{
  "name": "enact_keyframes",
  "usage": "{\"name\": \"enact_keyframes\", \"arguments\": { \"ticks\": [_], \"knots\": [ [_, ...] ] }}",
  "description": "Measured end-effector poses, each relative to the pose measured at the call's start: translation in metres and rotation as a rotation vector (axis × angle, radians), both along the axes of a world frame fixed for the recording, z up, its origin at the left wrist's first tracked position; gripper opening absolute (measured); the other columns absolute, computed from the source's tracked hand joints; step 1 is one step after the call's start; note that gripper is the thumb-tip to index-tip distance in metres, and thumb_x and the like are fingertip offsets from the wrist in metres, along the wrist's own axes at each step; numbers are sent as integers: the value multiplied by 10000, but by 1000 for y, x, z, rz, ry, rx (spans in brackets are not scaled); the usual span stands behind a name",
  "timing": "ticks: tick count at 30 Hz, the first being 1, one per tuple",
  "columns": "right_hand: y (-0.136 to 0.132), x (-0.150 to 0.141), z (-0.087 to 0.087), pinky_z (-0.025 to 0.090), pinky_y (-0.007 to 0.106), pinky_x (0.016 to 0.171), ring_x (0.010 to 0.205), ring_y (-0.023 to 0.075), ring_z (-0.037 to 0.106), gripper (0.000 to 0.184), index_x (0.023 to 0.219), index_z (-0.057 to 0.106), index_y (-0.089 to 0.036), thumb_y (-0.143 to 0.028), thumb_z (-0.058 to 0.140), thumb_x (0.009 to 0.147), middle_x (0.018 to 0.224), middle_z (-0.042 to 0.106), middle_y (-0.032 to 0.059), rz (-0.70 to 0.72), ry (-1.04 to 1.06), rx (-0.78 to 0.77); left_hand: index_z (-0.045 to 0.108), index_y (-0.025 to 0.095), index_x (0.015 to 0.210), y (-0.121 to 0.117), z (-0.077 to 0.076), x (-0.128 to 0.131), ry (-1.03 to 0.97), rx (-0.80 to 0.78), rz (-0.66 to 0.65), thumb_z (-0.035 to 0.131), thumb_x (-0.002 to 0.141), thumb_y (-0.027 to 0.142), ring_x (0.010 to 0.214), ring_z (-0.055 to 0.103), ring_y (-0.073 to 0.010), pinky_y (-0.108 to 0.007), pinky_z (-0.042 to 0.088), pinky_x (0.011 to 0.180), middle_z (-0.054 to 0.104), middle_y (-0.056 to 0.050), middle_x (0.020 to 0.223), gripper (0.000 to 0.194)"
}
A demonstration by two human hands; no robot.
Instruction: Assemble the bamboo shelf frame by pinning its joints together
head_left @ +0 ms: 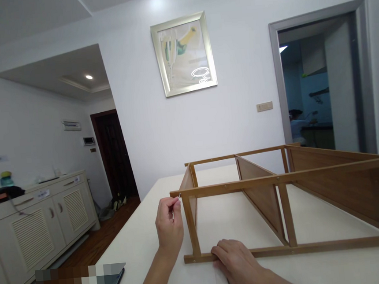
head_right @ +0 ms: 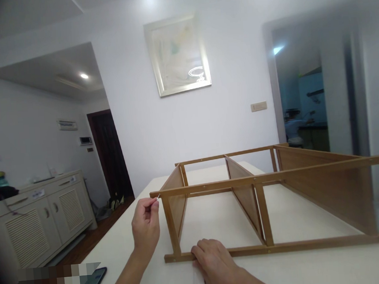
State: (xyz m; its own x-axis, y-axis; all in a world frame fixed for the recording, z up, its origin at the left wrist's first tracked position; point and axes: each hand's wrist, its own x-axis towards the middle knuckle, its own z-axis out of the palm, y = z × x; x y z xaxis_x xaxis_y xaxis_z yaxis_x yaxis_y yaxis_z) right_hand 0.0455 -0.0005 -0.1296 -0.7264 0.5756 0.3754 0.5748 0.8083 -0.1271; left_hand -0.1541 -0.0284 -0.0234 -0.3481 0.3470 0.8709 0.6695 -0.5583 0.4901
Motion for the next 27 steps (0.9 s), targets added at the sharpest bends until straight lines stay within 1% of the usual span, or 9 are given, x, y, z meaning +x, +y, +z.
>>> {"name": "enact_keyframes", "arguments": {
  "ticks": [4, 7, 11, 15, 18, 21, 24, 27],
  "knots": [
    [-1, 1, 0, 364, 292, 786, 887, 179, 550, 166, 1021, 593, -225, -174, 511, 887, 982, 629, 30, -11, 6, 4, 595, 199, 851, -1, 1, 1, -39, -18, -24, 518, 905, 358, 759, 578, -149, -259, 487, 668, 592, -21, 821, 185],
    [-2, 1, 1, 366, 291, 789, 888, 178, 552, 169, 1021, 594, -223, -173, 498, 892, 978, 630, 33, -11, 6, 6, 596, 193, 853, -3, 2, 4, -110, -48, -62, 537, 892, 392, 710, 579, -140, -251, 485, 635, 598, -17, 798, 211],
    [-2, 0, 3, 368, 284, 780, 880, 175, 553, 152, 1009, 594, -220, -184, 498, 897, 970, 629, 37, -10, -5, -5, 592, 184, 846, -6, 4, 8, -247, -126, -132, 587, 854, 443, 572, 553, -124, -235, 465, 544, 567, 16, 659, 259],
    [-3, -1, 3, 364, 286, 788, 889, 177, 550, 151, 1012, 591, -222, -182, 504, 895, 976, 629, 33, -15, -4, -15, 594, 175, 835, -9, 9, 7, -298, -166, -174, 608, 839, 428, 531, 553, -115, -222, 458, 522, 555, 30, 584, 254],
    [-3, -1, 2, 362, 283, 794, 897, 175, 551, 155, 1015, 592, -220, -176, 508, 891, 980, 625, 33, -22, -1, -15, 595, 172, 823, -11, 14, 4, -342, -193, -194, 621, 828, 421, 525, 571, -116, -222, 466, 538, 578, 28, 554, 250],
    [-2, -1, 2, 363, 281, 789, 893, 172, 553, 156, 1012, 591, -221, -174, 506, 891, 972, 624, 29, -14, -10, -14, 599, 167, 813, -12, 17, 4, -383, -204, -211, 657, 797, 413, 571, 631, -138, -249, 509, 605, 625, 11, 568, 253],
    [-2, -1, 3, 364, 280, 781, 896, 171, 555, 147, 1006, 590, -221, -176, 512, 891, 966, 627, 27, -9, -12, -16, 610, 161, 827, -12, 15, 6, -424, -191, -212, 681, 772, 408, 632, 679, -169, -280, 543, 644, 672, -17, 604, 263],
    [-1, -1, 3, 366, 279, 771, 899, 173, 557, 140, 1001, 590, -216, -178, 518, 888, 959, 631, 29, -7, -12, -15, 617, 157, 822, -10, 13, 9, -444, -180, -200, 690, 758, 401, 643, 693, -179, -294, 558, 646, 694, -32, 629, 262]
  ]
}}
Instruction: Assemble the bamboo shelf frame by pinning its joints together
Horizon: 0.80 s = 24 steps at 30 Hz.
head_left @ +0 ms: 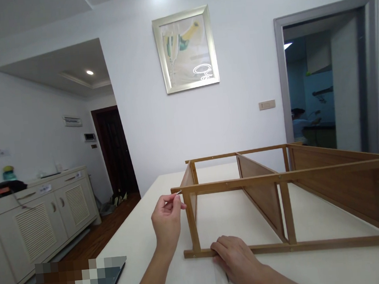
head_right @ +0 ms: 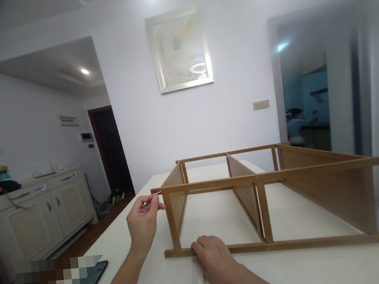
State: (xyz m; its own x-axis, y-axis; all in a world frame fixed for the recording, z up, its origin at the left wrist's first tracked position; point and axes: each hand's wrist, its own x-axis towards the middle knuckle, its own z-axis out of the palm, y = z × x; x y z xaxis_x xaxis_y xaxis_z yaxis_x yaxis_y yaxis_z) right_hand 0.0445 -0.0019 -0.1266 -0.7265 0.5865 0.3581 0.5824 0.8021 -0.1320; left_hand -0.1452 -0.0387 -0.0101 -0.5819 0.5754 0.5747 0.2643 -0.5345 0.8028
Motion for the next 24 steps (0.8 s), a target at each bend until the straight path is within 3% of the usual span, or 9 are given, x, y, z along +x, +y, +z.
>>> {"name": "enact_keyframes", "arguments": {
  "ticks": [11, 24],
  "knots": [
    [0, -2, 3, 370, 278, 750, 868, 171, 561, 157, 996, 601, -207, -159, 500, 885, 935, 637, 34, 20, 3, 14, 612, 172, 735, 1, -1, 5, 9, 14, -53, 722, 730, 397, 608, 697, -178, -276, 559, 608, 676, -14, 616, 250],
    [-1, 0, 2, 368, 276, 752, 872, 166, 569, 135, 990, 599, -217, -172, 523, 888, 938, 640, 21, 5, 2, 25, 672, 128, 884, 1, -3, -2, -132, -21, -212, 742, 720, 401, 622, 688, -171, -344, 590, 693, 704, -30, 651, 327]
  ]
}}
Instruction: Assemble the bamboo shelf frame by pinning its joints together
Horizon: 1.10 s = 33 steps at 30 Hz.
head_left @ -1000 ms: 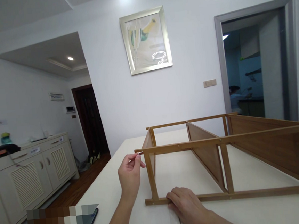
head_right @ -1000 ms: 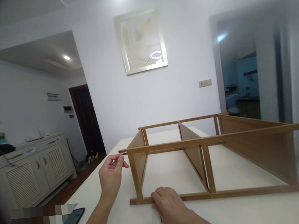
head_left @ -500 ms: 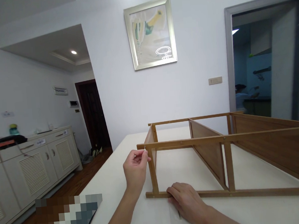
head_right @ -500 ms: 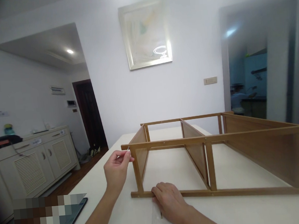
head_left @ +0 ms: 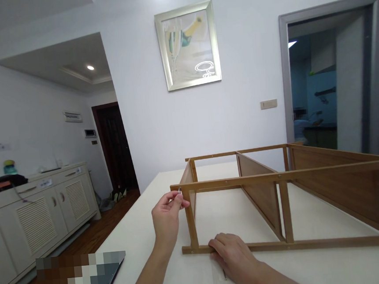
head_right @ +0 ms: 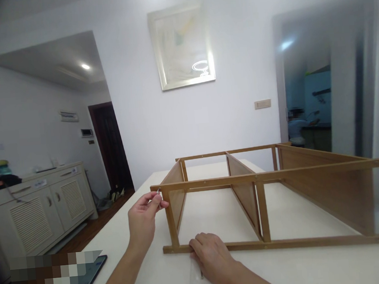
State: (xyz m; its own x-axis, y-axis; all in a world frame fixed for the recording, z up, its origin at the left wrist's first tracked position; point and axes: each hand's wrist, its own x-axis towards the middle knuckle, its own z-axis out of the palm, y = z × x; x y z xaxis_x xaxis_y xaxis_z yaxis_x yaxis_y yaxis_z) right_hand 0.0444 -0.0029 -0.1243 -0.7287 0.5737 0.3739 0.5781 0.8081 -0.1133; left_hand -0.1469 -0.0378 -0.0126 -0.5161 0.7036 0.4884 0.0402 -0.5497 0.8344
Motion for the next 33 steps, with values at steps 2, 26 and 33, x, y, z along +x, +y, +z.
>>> {"name": "enact_keyframes", "arguments": {
  "ticks": [2, 26, 33],
  "knots": [
    [1, 0, -1, 368, 277, 758, 877, 165, 570, 133, 997, 597, -218, -181, 524, 892, 945, 640, 21, 1, 2, -4, 686, 118, 884, 1, 0, -1, -64, 5, -43, 758, 704, 399, 601, 675, -163, -353, 591, 684, 701, -31, 660, 341],
    [2, 0, -2, 365, 276, 769, 891, 172, 560, 148, 1014, 598, -221, -185, 525, 891, 962, 639, 26, -6, -19, -14, 667, 121, 776, -4, 3, 7, -297, 62, -258, 820, 662, 314, 638, 669, -127, -310, 561, 724, 661, -3, 711, 272],
    [1, 0, -3, 365, 277, 756, 876, 174, 565, 131, 996, 604, -224, -194, 552, 881, 952, 645, 21, -10, 0, 3, 663, 131, 765, 0, 2, 13, -410, 73, -362, 823, 672, 287, 685, 678, -126, -330, 564, 804, 667, -2, 736, 242]
  ]
}}
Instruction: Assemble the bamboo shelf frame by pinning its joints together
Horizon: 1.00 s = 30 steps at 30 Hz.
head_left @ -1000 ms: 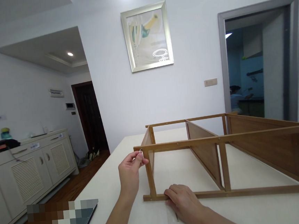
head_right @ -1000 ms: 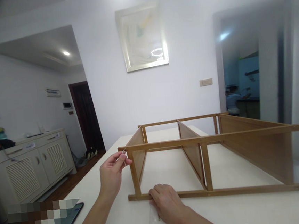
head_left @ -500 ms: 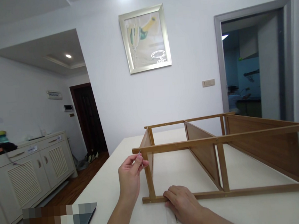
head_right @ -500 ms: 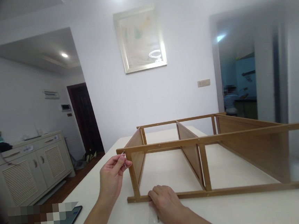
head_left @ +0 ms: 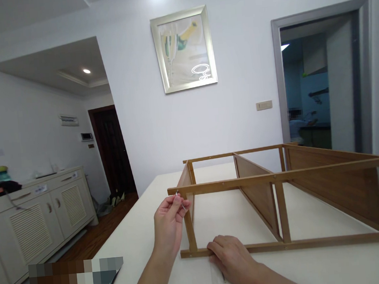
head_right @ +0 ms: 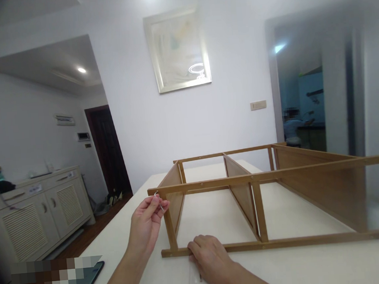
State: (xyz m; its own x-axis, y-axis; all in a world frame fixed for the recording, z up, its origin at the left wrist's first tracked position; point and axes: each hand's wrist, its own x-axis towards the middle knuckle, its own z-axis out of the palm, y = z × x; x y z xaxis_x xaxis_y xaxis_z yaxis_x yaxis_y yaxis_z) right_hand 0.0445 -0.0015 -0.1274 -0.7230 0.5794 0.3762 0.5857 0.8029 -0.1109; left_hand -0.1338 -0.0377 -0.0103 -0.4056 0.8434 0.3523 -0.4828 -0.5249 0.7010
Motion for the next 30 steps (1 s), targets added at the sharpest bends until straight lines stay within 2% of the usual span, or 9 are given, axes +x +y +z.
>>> {"name": "enact_keyframes", "arguments": {
  "ticks": [4, 9, 17, 22, 26, 30],
  "knots": [
    [0, 0, 0, 363, 279, 746, 860, 176, 564, 122, 985, 604, -219, -191, 547, 881, 941, 648, 29, 3, 9, 13, 656, 139, 764, 1, -1, 3, -45, 13, 0, 830, 665, 278, 736, 694, -144, -350, 559, 850, 671, 1, 747, 244],
    [0, -1, -1, 362, 279, 744, 859, 173, 564, 134, 986, 605, -221, -176, 570, 864, 943, 648, 25, 2, 15, 23, 659, 130, 806, -1, 0, 2, 36, -36, 85, 819, 675, 313, 690, 692, -146, -366, 570, 810, 667, -5, 757, 276],
    [0, 0, -4, 357, 284, 741, 849, 172, 562, 131, 983, 599, -227, -184, 562, 866, 925, 645, 19, 7, 36, 56, 632, 135, 813, -2, 4, 3, 119, -48, 128, 800, 686, 355, 685, 676, -146, -348, 555, 779, 648, 1, 721, 304],
    [0, 1, -4, 354, 283, 724, 846, 173, 563, 119, 969, 592, -227, -186, 556, 863, 917, 648, 15, 14, 29, 57, 636, 148, 813, 2, 1, -3, 289, -9, 241, 761, 716, 360, 577, 561, -88, -238, 477, 606, 613, 18, 650, 265],
    [0, 1, -3, 353, 282, 731, 857, 174, 565, 126, 979, 592, -226, -184, 546, 868, 922, 650, 20, 16, 26, 49, 641, 167, 799, 0, 3, -13, 528, -39, 346, 695, 763, 377, 516, 487, -85, -212, 402, 518, 538, 45, 554, 220],
    [0, 1, -2, 354, 280, 736, 862, 171, 569, 133, 989, 589, -226, -182, 531, 878, 931, 649, 22, 22, 18, 46, 643, 179, 818, -3, 7, -19, 707, -67, 456, 628, 808, 372, 505, 474, -90, -212, 382, 495, 524, 45, 557, 194]
  ]
}}
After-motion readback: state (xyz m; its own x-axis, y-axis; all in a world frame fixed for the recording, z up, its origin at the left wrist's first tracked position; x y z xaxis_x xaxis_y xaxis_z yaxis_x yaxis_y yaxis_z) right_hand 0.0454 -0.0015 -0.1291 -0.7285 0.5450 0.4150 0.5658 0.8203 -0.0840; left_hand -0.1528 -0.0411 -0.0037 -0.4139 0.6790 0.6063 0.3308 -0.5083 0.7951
